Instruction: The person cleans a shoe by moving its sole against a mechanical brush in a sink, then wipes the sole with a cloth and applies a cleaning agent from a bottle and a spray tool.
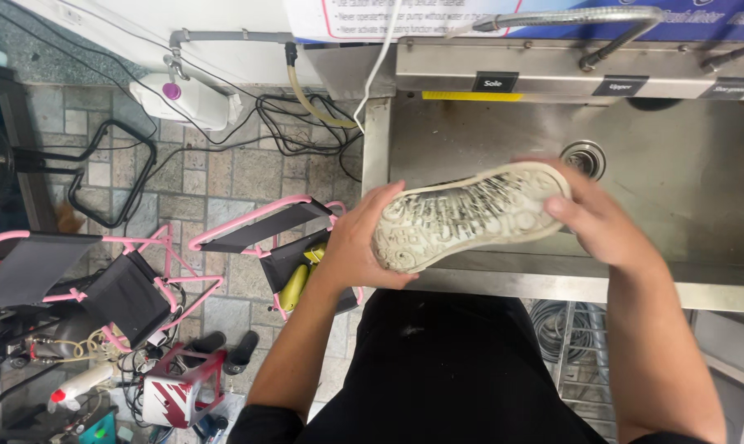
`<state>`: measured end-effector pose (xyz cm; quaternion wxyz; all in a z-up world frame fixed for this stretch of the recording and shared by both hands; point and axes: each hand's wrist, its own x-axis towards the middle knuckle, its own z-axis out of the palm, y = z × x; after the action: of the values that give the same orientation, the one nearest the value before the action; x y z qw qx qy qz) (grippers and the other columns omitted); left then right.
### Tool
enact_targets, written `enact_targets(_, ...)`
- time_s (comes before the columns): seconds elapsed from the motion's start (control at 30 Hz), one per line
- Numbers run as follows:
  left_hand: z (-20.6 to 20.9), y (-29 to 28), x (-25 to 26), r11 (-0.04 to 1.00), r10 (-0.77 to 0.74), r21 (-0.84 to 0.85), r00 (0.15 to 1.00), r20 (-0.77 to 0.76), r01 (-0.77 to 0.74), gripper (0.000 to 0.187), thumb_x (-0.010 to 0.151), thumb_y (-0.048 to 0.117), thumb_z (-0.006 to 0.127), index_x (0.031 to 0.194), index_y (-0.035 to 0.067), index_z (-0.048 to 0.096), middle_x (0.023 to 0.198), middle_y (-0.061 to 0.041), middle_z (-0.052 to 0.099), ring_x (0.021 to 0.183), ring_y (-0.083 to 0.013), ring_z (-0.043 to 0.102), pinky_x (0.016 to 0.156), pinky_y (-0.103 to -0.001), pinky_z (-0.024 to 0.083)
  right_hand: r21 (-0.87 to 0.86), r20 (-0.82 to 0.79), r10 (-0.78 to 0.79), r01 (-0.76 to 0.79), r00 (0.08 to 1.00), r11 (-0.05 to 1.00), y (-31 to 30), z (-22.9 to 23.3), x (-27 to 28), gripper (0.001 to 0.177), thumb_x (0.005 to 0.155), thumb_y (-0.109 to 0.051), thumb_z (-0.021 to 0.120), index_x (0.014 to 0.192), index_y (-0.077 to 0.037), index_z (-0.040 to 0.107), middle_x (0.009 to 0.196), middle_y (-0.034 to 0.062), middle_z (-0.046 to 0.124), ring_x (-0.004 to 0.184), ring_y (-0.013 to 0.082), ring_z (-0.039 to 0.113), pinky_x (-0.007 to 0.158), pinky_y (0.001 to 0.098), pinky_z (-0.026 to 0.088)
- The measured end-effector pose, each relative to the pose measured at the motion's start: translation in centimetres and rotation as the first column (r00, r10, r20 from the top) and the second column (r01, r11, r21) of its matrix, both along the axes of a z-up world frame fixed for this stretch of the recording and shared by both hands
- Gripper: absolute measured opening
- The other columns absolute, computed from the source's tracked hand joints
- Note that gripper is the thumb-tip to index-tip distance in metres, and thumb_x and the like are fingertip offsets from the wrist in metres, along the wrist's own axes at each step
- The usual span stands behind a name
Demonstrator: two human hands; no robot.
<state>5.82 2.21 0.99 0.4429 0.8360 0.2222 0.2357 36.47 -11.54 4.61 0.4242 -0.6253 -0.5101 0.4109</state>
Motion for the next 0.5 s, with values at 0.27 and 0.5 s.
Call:
enact_targets(0.27, -0.3, 0.1, 8.1, 0.969, -0.247, -0.03, 0.969, 0.007, 0.247, 0.115, 0.057, 0.033, 0.097, 0.155, 0.008, 0.044, 0.149, -0.017, 0.052, 0.138, -0.0345, 0.054, 0.116, -0.043, 0.046, -0.11, -0.766, -0.276, 0.304, 0.581, 0.946, -11.8, -9.0, 4.2, 0.084, 0.082, -0.035, 0.073, 0.153, 0.002, 0.044, 0.139, 0.0197, 0.061, 0.123, 0.0329, 0.062, 0.095, 0.0495, 0.055)
enact_targets(0.5, -13.6, -3.8, 16.1, 0.271, 0.43, -0.923, 0.824, 0.369, 0.272, 0.084, 0.088, 0.054, 0.073, 0.152, 0.007, 0.043, 0.149, -0.012, 0.05, 0.138, -0.0263, 0.052, 0.117, -0.044, 0.042, -0.344, -0.839, -0.435, 0.3, 0.327, 0.89, -16.5, -15.8, 2.4, 0.084, 0.081, -0.037, 0.075, 0.151, 0.001, 0.045, 0.15, 0.0147, 0.056, 0.14, 0.0284, 0.052, 0.121, 0.0443, 0.034)
